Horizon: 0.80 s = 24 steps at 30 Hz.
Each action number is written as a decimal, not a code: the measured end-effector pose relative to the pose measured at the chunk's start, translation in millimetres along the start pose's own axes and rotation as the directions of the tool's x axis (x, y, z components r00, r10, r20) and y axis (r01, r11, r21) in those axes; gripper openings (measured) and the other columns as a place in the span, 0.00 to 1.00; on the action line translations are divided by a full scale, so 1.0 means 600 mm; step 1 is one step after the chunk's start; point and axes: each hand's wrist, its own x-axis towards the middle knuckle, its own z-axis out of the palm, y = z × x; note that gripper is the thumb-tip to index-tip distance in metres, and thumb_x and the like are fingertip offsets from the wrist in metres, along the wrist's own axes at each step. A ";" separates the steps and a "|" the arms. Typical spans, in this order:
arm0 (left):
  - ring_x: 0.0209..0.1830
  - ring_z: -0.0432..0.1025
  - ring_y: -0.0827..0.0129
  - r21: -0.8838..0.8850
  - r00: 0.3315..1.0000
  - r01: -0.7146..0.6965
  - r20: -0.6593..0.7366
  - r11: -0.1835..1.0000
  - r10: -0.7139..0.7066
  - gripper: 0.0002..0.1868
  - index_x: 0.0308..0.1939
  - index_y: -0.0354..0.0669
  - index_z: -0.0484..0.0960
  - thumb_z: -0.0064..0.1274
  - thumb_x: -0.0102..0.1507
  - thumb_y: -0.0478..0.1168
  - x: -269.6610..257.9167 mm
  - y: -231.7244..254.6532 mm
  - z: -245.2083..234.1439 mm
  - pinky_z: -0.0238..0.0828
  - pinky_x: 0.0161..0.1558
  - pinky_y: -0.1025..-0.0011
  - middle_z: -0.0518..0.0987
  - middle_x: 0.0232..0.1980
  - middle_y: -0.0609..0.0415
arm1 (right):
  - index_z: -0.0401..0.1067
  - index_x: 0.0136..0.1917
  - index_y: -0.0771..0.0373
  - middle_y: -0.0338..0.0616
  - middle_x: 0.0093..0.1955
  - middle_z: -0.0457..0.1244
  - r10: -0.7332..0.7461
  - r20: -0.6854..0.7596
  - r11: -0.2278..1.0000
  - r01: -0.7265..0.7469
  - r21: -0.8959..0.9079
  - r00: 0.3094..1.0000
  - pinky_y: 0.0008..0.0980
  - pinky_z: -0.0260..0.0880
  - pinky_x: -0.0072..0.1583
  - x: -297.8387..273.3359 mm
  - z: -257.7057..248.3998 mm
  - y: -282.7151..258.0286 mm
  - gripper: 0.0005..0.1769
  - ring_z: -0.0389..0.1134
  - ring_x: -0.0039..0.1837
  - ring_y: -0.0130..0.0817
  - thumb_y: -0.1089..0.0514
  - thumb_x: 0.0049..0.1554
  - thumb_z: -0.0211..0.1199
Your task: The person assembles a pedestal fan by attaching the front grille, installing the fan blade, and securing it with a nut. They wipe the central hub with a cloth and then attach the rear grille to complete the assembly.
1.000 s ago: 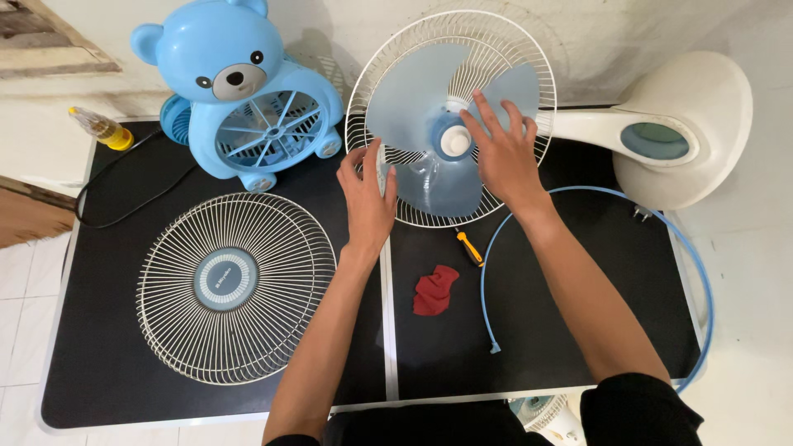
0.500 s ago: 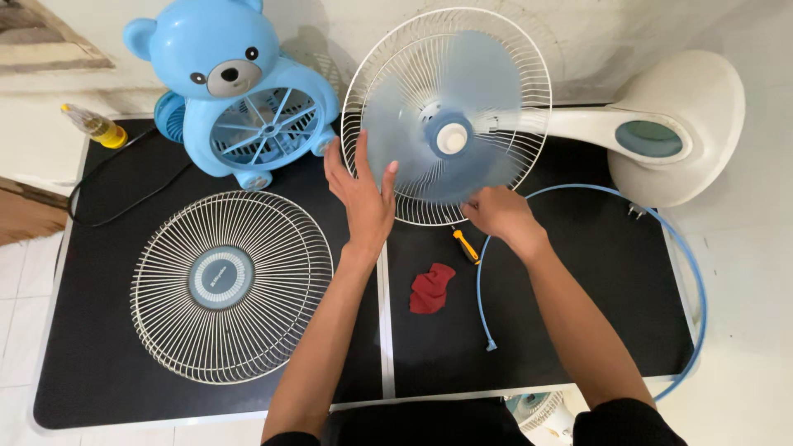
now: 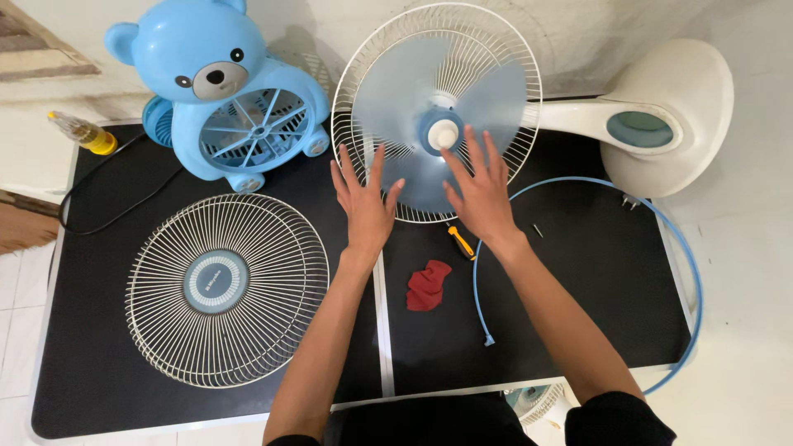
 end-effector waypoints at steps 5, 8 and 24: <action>0.78 0.41 0.24 0.037 1.000 -0.012 0.012 0.999 0.012 0.33 0.74 0.55 0.70 0.61 0.65 0.49 0.000 -0.004 0.008 0.53 0.68 0.34 0.41 0.82 0.34 | 0.58 0.81 0.54 0.52 0.86 0.42 -0.015 0.059 0.999 0.012 0.041 0.998 0.60 0.50 0.76 -0.005 0.024 0.004 0.40 0.40 0.84 0.64 0.53 0.58 0.68; 0.79 0.40 0.24 0.069 0.999 -0.043 0.010 0.997 0.042 0.30 0.72 0.54 0.74 0.61 0.66 0.50 0.000 -0.011 0.011 0.53 0.69 0.34 0.41 0.84 0.39 | 0.56 0.81 0.54 0.51 0.86 0.41 0.023 0.087 0.998 -0.028 0.053 0.996 0.62 0.49 0.75 -0.011 0.035 0.007 0.42 0.40 0.83 0.63 0.52 0.58 0.68; 0.80 0.30 0.25 0.131 0.989 -0.016 0.146 0.991 -0.003 0.35 0.67 0.55 0.79 0.69 0.55 0.43 -0.005 0.003 0.002 0.47 0.68 0.31 0.35 0.83 0.36 | 0.53 0.82 0.50 0.47 0.87 0.38 0.084 0.109 0.983 -0.100 0.153 0.991 0.61 0.51 0.75 -0.012 0.041 0.002 0.46 0.40 0.84 0.61 0.56 0.55 0.69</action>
